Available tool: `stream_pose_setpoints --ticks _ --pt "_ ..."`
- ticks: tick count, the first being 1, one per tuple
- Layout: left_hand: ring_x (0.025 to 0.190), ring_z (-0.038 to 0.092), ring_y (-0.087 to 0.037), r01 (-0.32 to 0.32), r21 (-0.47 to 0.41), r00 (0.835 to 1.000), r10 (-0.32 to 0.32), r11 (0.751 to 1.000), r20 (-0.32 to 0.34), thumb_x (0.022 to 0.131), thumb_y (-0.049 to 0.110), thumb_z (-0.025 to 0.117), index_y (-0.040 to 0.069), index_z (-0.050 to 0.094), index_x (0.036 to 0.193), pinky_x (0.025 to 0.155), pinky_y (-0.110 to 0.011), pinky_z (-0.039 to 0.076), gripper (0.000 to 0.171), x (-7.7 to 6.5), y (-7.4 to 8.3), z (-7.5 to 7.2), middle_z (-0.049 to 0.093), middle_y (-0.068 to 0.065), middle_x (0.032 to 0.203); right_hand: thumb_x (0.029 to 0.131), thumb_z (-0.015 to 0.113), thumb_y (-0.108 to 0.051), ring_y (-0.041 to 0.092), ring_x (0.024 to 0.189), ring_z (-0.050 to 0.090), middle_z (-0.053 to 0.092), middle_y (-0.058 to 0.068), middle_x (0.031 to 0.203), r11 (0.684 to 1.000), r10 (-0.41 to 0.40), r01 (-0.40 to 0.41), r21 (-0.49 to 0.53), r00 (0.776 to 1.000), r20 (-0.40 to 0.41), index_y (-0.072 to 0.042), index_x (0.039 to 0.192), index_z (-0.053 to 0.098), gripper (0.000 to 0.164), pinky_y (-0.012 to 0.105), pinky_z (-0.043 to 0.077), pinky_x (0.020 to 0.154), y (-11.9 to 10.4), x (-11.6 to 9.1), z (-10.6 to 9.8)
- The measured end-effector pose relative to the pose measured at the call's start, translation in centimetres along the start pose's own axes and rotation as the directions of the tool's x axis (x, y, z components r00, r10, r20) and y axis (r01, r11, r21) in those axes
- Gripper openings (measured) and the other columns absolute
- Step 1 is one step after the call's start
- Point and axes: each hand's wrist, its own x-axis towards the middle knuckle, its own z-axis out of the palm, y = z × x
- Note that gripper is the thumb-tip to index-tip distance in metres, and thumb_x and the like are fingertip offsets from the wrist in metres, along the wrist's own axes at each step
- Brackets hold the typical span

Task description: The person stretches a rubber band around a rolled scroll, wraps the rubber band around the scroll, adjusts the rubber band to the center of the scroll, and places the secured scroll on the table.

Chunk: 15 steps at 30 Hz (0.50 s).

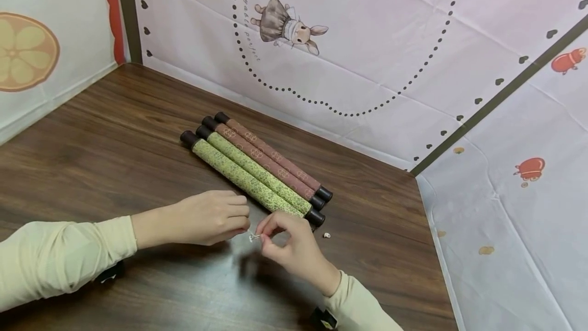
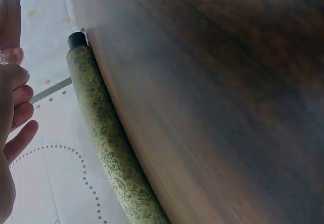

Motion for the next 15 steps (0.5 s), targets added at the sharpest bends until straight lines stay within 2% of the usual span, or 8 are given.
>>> stream_pose_setpoints --ticks 2,4,6,8,10,13,14,15 --pt "0.08 0.052 -0.01 -0.019 0.031 1.0 0.018 0.999 0.011 0.079 0.021 0.074 0.018 0.064 0.085 0.072 -0.022 0.045 0.012 -0.01 -0.09 -0.1 0.058 0.008 0.081 0.081 0.063 0.008 0.01 0.076 0.066 0.071 0.016 0.088 0.982 0.08 -0.076 0.175 0.997 -0.018 -0.004 0.08 0.057 0.013 0.022 0.057 0.065 -0.29 -0.18 -0.03" --pt "0.08 0.052 -0.011 -0.035 0.062 0.999 0.034 0.997 0.025 0.077 0.021 0.076 0.018 0.063 0.083 0.072 -0.023 0.045 0.014 -0.03 -0.2 -0.26 0.058 0.007 0.08 0.086 0.06 0.008 0.009 0.073 0.065 0.067 0.025 0.089 0.934 0.143 -0.13 0.332 0.99 -0.016 0.001 0.083 0.055 0.008 0.026 0.056 0.058 -0.54 -0.36 -0.1" --pt "0.079 0.052 -0.012 -0.045 0.077 0.999 0.043 0.996 0.032 0.076 0.021 0.077 0.018 0.062 0.082 0.071 -0.023 0.044 0.016 -0.12 -0.32 -0.38 0.058 0.007 0.079 0.089 0.057 0.006 0.008 0.068 0.064 0.064 0.031 0.089 0.881 0.185 -0.183 0.437 0.982 0.038 0.004 0.086 0.054 0.005 0.031 0.053 0.05 -0.74 -0.47 -0.2" --pt "0.079 0.052 -0.012 -0.046 0.085 0.999 0.043 0.995 0.026 0.076 0.021 0.077 0.018 0.063 0.082 0.071 -0.023 0.044 0.016 -0.18 -0.46 -0.51 0.058 0.007 0.079 0.092 0.054 0.003 0.007 0.06 0.062 0.062 0.033 0.086 0.826 0.256 -0.293 0.482 0.956 0.144 0.006 0.088 0.053 0.005 0.033 0.05 0.044 -0.84 -0.48 -0.27" --pt "0.079 0.051 -0.012 -0.034 0.081 0.999 0.033 0.996 0.006 0.075 0.021 0.077 0.017 0.064 0.083 0.071 -0.024 0.045 0.016 -0.28 -0.63 -0.64 0.059 0.006 0.08 0.095 0.05 -0.002 0.006 0.051 0.058 0.064 0.031 0.08 0.791 0.356 -0.44 0.425 0.896 0.265 0.005 0.091 0.053 0.009 0.033 0.047 0.04 -0.84 -0.47 -0.35" --pt "0.078 0.052 -0.013 -0.022 0.084 0.999 0.025 0.996 -0.033 0.074 0.019 0.077 0.015 0.066 0.085 0.072 -0.025 0.047 0.016 -0.43 -0.84 -0.81 0.06 0.005 0.081 0.1 0.047 -0.01 0.006 0.039 0.051 0.066 0.023 0.068 0.751 0.52 -0.621 0.223 0.765 0.38 0.004 0.094 0.058 0.019 0.029 0.043 0.036 -0.78 -0.42 -0.57" --pt "0.078 0.052 -0.013 -0.02 0.082 0.999 0.023 0.996 -0.043 0.074 0.019 0.076 0.014 0.067 0.085 0.072 -0.025 0.048 0.016 -0.5 -0.85 -0.86 0.061 0.004 0.081 0.1 0.047 -0.011 0.006 0.037 0.049 0.066 0.019 0.064 0.758 0.55 -0.638 0.135 0.737 0.392 0.002 0.094 0.061 0.02 0.027 0.042 0.036 -0.77 -0.39 -0.69" --pt "0.078 0.053 -0.013 -0.019 0.077 0.999 0.022 0.997 -0.05 0.074 0.019 0.075 0.014 0.067 0.086 0.073 -0.025 0.049 0.015 -0.54 -0.83 -0.87 0.061 0.004 0.081 0.1 0.049 -0.012 0.004 0.037 0.048 0.067 0.015 0.061 0.781 0.559 -0.623 0.043 0.728 0.397 0.001 0.094 0.064 0.021 0.024 0.042 0.038 -0.76 -0.34 -0.83"
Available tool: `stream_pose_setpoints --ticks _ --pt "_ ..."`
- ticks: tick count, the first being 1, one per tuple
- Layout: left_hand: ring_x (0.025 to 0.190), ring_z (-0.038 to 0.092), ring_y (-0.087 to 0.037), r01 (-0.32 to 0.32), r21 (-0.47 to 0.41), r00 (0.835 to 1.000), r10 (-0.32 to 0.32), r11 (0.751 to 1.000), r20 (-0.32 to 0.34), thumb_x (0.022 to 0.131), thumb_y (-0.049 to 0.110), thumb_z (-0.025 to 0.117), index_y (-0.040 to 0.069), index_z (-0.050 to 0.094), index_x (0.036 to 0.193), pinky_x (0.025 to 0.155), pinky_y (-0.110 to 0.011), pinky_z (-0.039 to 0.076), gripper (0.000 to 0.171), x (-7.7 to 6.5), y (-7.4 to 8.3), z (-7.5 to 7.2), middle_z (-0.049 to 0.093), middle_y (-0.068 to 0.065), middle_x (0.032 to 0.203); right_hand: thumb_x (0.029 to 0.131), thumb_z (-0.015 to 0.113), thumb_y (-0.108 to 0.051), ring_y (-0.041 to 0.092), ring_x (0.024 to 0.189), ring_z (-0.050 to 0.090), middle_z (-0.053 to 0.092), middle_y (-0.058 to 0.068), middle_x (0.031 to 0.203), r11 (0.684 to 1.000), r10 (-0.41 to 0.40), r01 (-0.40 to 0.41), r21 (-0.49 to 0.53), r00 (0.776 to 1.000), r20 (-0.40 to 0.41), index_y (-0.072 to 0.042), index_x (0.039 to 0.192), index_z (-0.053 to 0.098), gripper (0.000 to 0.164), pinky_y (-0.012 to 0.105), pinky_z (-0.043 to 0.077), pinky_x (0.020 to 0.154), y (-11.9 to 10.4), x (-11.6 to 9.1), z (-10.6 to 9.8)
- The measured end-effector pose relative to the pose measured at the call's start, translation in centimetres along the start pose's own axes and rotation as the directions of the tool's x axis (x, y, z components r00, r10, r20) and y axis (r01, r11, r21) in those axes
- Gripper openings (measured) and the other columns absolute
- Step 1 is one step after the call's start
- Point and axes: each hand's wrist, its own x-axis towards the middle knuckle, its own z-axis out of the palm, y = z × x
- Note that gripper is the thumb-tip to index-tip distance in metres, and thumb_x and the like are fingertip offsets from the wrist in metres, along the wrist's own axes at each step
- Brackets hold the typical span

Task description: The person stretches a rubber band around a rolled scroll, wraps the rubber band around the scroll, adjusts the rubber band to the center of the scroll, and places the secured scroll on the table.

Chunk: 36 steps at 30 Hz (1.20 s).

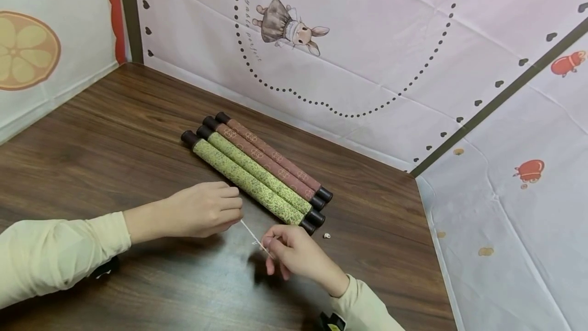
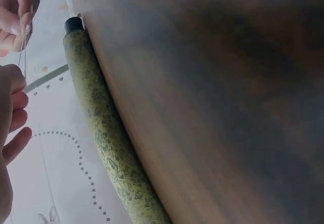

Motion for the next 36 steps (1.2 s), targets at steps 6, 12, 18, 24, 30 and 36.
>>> stream_pose_setpoints --ticks 6,12,18,24,30,36 --pt "0.08 0.055 -0.011 -0.065 0.013 0.998 0.064 0.998 0.014 0.075 0.024 0.074 0.017 0.068 0.088 0.075 -0.023 0.05 0.016 0.2 0.9 0.3 0.064 0.007 0.082 0.089 0.071 -0.022 -0.012 0.044 0.045 0.066 -0.007 0.055 0.879 -0.066 0.036 -0.476 0.997 -0.046 -0.015 0.104 0.077 0.017 0.01 0.04 0.049 -1.0 0.0 -0.1" --pt "0.079 0.052 -0.008 -0.1 0.005 0.995 0.1 0.995 0.013 0.078 0.03 0.074 0.021 0.066 0.088 0.075 -0.021 0.048 0.016 0.7 1.8 0.9 0.062 0.011 0.083 0.088 0.073 -0.028 -0.015 0.051 0.046 0.073 -0.009 0.068 0.793 -0.159 0.103 -0.6 0.986 -0.041 -0.018 0.108 0.077 0.023 0.004 0.038 0.051 -1.4 0.1 0.5" --pt "0.078 0.052 -0.007 -0.06 -0.026 0.998 0.06 0.998 0.001 0.081 0.031 0.073 0.021 0.068 0.091 0.075 -0.02 0.048 0.015 1.1 2.2 1.1 0.061 0.011 0.082 0.088 0.063 -0.006 -0.009 0.06 0.055 0.075 -0.011 0.079 0.689 -0.246 0.197 -0.697 0.969 0.031 -0.023 0.105 0.078 0.028 0.004 0.039 0.052 -1.3 -0.1 0.5" --pt "0.081 0.054 -0.006 -0.028 -0.093 0.998 0.033 0.995 0.048 0.081 0.03 0.075 0.021 0.07 0.098 0.076 -0.019 0.048 0.02 1.0 2.2 1.2 0.064 0.012 0.087 0.084 0.075 -0.025 -0.012 0.053 0.055 0.069 -0.015 0.061 0.651 -0.296 0.173 -0.739 0.955 -0.037 -0.026 0.096 0.079 0.012 0.01 0.044 0.053 -1.5 -0.2 0.6" --pt "0.079 0.053 -0.004 -0.021 -0.127 0.998 0.029 0.992 0.062 0.079 0.028 0.077 0.022 0.07 0.096 0.072 -0.017 0.045 0.019 1.1 2.1 1.2 0.063 0.013 0.085 0.07 0.08 -0.054 -0.008 0.061 0.063 0.072 -0.02 0.07 0.58 -0.333 0.12 -0.805 0.938 -0.1 -0.029 0.087 0.078 0.03 0.012 0.043 0.052 -1.5 -0.3 0.9" --pt "0.075 0.047 -0.005 -0.059 -0.122 0.995 0.068 0.991 0.075 0.072 0.027 0.081 0.024 0.065 0.082 0.068 -0.016 0.041 0.019 0.9 1.7 0.7 0.059 0.015 0.077 0.068 0.075 -0.064 -0.006 0.053 0.055 0.067 -0.019 0.062 0.533 -0.343 0.101 -0.84 0.933 -0.106 -0.029 0.08 0.075 0.037 0.013 0.036 0.047 -0.9 -0.5 0.6"
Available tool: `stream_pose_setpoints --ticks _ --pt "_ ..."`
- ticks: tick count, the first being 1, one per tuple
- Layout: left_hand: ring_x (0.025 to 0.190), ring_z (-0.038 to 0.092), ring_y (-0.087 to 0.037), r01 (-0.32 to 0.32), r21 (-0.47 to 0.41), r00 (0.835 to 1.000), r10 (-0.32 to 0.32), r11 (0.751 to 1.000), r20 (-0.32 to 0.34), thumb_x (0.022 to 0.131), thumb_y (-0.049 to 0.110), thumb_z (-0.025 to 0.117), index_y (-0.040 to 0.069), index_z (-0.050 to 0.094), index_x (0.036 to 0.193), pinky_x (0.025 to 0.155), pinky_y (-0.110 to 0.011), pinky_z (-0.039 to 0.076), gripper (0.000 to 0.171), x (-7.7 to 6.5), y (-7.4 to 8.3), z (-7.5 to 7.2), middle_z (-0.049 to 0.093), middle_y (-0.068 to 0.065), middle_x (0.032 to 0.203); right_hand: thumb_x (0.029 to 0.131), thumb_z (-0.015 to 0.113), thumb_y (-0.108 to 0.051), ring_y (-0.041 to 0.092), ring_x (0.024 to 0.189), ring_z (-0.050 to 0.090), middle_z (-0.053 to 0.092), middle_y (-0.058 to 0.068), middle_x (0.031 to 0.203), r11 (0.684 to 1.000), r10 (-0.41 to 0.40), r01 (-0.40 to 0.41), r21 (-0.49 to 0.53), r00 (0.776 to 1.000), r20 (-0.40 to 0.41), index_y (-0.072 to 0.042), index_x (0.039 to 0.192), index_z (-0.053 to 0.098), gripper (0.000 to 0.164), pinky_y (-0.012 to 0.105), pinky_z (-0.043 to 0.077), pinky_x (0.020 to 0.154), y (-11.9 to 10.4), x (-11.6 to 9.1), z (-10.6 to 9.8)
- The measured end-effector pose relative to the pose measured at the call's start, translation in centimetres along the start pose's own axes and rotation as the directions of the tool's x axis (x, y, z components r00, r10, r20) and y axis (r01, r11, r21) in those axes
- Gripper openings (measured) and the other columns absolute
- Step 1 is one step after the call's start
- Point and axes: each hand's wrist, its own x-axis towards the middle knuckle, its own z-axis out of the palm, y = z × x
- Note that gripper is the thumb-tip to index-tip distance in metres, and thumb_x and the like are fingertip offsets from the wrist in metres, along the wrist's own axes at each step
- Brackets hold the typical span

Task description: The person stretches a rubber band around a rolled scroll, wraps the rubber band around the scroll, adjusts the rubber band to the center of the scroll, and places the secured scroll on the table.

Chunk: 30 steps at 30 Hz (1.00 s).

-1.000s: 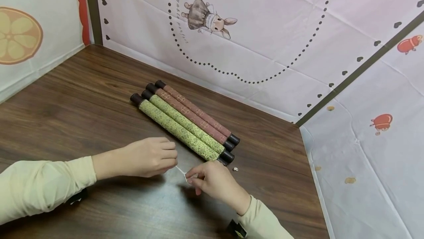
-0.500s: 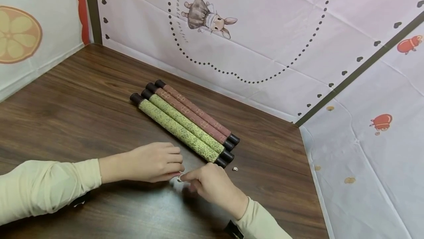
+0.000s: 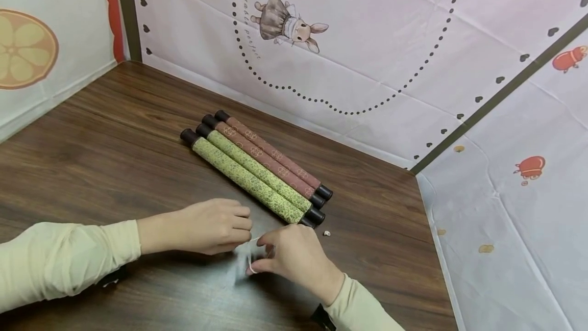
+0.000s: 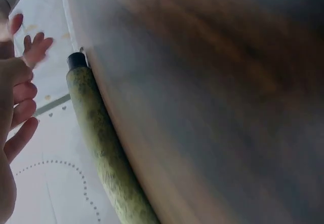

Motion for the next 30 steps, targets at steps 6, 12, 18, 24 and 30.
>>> stream_pose_setpoints --ticks 6,12,18,24,30 --pt "0.074 0.046 -0.009 0.049 0.017 0.998 -0.049 0.999 -0.028 0.066 0.019 0.079 0.023 0.056 0.075 0.067 -0.021 0.041 0.025 -0.9 -1.2 -1.3 0.053 0.012 0.075 0.065 0.074 -0.069 -0.001 0.044 0.037 0.053 -0.014 0.05 0.984 0.141 -0.136 -0.118 0.989 0.041 -0.029 0.101 0.074 0.054 0.021 0.03 0.04 1.0 -0.6 0.3" --pt "0.076 0.048 -0.008 0.006 0.032 0.999 -0.005 0.999 -0.033 0.073 0.028 0.081 0.022 0.065 0.087 0.069 -0.021 0.042 0.022 0.0 -0.7 -1.2 0.058 0.012 0.079 0.061 0.071 -0.076 -0.002 0.042 0.037 0.045 -0.016 0.048 0.989 0.063 -0.058 -0.138 0.997 0.033 -0.023 0.088 0.064 0.059 0.019 0.025 0.039 0.1 0.5 0.2" --pt "0.077 0.049 -0.006 -0.074 0.057 0.997 0.076 0.996 -0.027 0.074 0.035 0.08 0.024 0.069 0.103 0.067 -0.018 0.04 0.033 0.9 0.4 -0.6 0.062 0.015 0.086 0.063 0.076 -0.071 -0.002 0.045 0.043 0.051 -0.019 0.051 0.987 0.058 -0.046 -0.156 0.996 0.072 -0.024 0.084 0.062 0.053 0.018 0.028 0.039 -0.7 1.0 0.1" --pt "0.073 0.047 -0.006 -0.096 0.045 0.995 0.095 0.994 0.025 0.073 0.035 0.079 0.025 0.063 0.08 0.064 -0.018 0.037 0.02 1.0 1.1 0.0 0.06 0.015 0.077 0.067 0.079 -0.063 0.001 0.044 0.041 0.047 -0.015 0.05 0.981 0.068 -0.06 -0.186 0.997 0.039 -0.023 0.076 0.057 0.046 0.021 0.031 0.038 -0.7 1.0 0.3" --pt "0.072 0.053 -0.001 -0.168 -0.025 0.985 0.169 0.985 0.043 0.081 0.031 0.073 0.026 0.067 0.083 0.064 -0.014 0.042 0.008 1.4 3.3 0.4 0.064 0.017 0.078 0.078 0.08 -0.034 0.006 0.048 0.054 0.058 -0.01 0.052 0.972 0.234 -0.234 -0.013 0.972 0.014 -0.018 0.078 0.067 0.02 0.022 0.039 0.042 -0.2 1.3 0.4"
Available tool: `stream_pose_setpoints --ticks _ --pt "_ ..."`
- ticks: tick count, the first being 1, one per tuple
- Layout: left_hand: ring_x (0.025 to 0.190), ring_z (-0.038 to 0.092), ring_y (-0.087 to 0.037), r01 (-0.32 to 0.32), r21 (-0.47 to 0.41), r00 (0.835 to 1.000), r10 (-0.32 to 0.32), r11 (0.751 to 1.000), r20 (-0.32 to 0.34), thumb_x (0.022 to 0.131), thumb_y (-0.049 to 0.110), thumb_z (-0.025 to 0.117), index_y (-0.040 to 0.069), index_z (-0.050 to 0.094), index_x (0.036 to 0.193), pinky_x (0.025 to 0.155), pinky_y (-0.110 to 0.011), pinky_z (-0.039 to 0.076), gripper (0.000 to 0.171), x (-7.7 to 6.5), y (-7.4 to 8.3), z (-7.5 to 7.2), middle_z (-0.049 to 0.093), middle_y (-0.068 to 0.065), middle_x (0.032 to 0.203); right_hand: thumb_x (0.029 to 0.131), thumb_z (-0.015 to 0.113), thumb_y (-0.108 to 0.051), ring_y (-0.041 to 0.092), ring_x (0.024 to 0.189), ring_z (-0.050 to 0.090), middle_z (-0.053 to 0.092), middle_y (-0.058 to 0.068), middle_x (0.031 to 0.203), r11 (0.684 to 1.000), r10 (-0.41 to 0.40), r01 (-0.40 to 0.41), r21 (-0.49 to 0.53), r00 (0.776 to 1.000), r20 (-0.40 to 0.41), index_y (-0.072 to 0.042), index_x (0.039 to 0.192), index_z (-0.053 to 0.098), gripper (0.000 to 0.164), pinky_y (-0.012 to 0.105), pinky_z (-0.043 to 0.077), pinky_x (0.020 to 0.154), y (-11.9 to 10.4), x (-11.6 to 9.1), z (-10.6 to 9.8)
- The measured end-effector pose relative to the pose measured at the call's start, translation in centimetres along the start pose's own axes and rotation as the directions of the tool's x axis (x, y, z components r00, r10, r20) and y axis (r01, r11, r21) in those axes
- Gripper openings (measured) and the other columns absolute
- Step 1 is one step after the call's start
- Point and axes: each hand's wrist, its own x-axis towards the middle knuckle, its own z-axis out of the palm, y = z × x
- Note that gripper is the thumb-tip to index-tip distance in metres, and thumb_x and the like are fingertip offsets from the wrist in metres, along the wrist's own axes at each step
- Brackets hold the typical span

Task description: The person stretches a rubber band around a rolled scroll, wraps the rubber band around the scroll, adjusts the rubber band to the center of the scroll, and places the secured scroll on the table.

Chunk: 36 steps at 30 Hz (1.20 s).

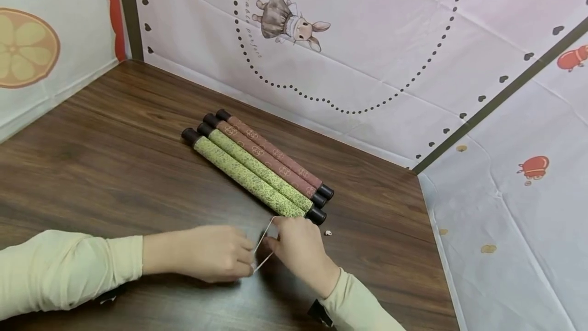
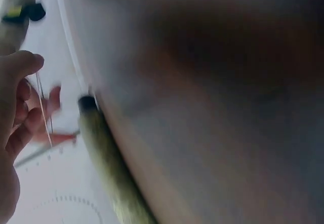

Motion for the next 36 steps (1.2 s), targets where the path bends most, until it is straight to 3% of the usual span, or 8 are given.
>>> stream_pose_setpoints --ticks 4,8,10,12,16,19,29,36 --pt "0.068 0.052 -0.003 -0.051 -0.001 0.998 0.051 0.999 -0.038 0.084 0.025 0.065 0.025 0.064 0.084 0.061 -0.015 0.041 0.001 0.9 1.4 0.4 0.06 0.017 0.076 0.082 0.073 -0.014 0.004 0.057 0.063 0.073 0.0 0.067 0.934 0.055 -0.085 0.347 0.994 0.096 -0.005 0.104 0.073 0.024 0.019 0.047 0.051 -0.3 0.8 -0.5" --pt "0.067 0.052 -0.003 -0.041 -0.009 0.998 0.04 0.999 -0.057 0.083 0.023 0.065 0.024 0.064 0.084 0.058 -0.017 0.041 0.002 1.3 1.9 0.7 0.06 0.017 0.076 0.082 0.064 0.004 0.014 0.065 0.07 0.077 0.016 0.093 0.635 0.112 -0.255 0.73 0.965 0.239 0.004 0.125 0.063 0.043 0.02 0.053 0.054 -0.7 1.5 -0.4" --pt "0.067 0.053 -0.003 -0.038 -0.013 0.998 0.037 0.999 -0.059 0.082 0.022 0.065 0.024 0.064 0.084 0.058 -0.017 0.041 0.003 1.4 2.0 0.7 0.06 0.017 0.076 0.082 0.063 0.007 0.026 0.078 0.074 0.075 0.02 0.106 0.552 0.119 -0.266 0.79 0.963 0.241 0.005 0.128 0.061 0.045 0.021 0.057 0.061 -0.9 1.7 -0.2" --pt "0.067 0.052 -0.002 -0.043 -0.007 0.998 0.043 0.999 -0.054 0.083 0.023 0.065 0.025 0.063 0.084 0.058 -0.016 0.04 0.002 1.5 2.0 0.7 0.059 0.017 0.076 0.082 0.067 0.005 0.031 0.093 0.074 0.072 0.019 0.115 0.602 0.089 -0.222 0.767 0.973 0.212 0.003 0.126 0.063 0.044 0.023 0.06 0.07 -1.2 1.5 0.1" --pt "0.068 0.053 -0.002 -0.011 0.005 1.0 0.011 1.0 -0.007 0.081 0.029 0.069 0.025 0.061 0.079 0.061 -0.015 0.042 0.009 1.3 1.5 0.0 0.058 0.016 0.075 0.077 0.078 -0.014 0.021 0.106 0.071 0.072 0.009 0.117 0.913 -0.047 0.011 0.407 0.996 0.078 -0.005 0.108 0.072 0.033 0.024 0.057 0.086 -1.3 0.6 0.6" --pt "0.068 0.052 -0.001 0.056 0.018 0.997 -0.057 0.998 0.042 0.077 0.035 0.073 0.026 0.059 0.075 0.06 -0.015 0.043 0.016 0.5 0.6 -0.9 0.058 0.015 0.073 0.069 0.085 -0.032 0.016 0.101 0.068 0.072 0.001 0.108 0.986 -0.125 0.12 0.111 0.992 0.032 -0.013 0.096 0.073 0.035 0.026 0.055 0.088 -1.2 -0.3 0.7" --pt "0.076 0.049 -0.011 0.114 0.268 0.979 -0.154 0.957 0.131 0.073 0.043 0.077 0.029 0.066 0.095 0.065 -0.024 0.038 0.028 -1.7 -3.9 -2.2 0.06 0.013 0.076 0.061 0.08 -0.063 0.009 0.086 0.063 0.067 -0.011 0.088 0.944 -0.28 0.301 -0.139 0.948 0.152 -0.027 0.084 0.073 0.043 0.023 0.053 0.071 -3.0 -2.3 -1.3" --pt "0.087 0.053 -0.014 0.09 0.226 0.986 -0.119 0.97 0.118 0.072 0.039 0.078 0.035 0.066 0.121 0.076 -0.028 0.042 0.05 -0.8 -4.5 -1.0 0.064 0.013 0.084 0.08 0.072 -0.056 -0.002 0.079 0.06 0.062 -0.018 0.082 0.784 -0.582 0.612 -0.103 0.783 0.218 -0.028 0.081 0.065 0.029 0.013 0.05 0.071 -5.8 -2.2 -1.8"
